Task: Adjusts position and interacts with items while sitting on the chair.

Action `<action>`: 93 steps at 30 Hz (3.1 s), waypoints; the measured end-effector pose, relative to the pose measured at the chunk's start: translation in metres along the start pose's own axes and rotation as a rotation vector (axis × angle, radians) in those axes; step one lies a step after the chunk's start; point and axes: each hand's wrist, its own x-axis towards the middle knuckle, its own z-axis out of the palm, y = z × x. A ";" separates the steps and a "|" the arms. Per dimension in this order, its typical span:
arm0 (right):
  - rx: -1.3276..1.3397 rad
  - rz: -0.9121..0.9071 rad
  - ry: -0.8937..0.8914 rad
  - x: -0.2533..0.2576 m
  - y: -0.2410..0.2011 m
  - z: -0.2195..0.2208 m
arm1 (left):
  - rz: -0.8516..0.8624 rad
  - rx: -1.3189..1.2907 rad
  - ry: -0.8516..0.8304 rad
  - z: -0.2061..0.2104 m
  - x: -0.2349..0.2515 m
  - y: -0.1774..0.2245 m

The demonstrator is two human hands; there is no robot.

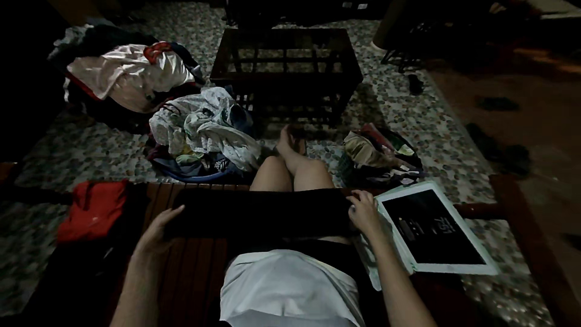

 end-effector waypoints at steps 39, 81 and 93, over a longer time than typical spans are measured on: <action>0.861 0.289 0.045 -0.032 -0.023 -0.154 | -0.008 0.717 -0.412 0.213 -0.011 -0.028; 0.731 0.394 0.029 -0.101 0.012 -0.111 | 0.239 0.493 -0.444 0.272 -0.017 -0.002; 0.731 0.309 -0.070 -0.088 -0.015 -0.094 | 0.215 0.500 -0.578 0.266 -0.026 0.002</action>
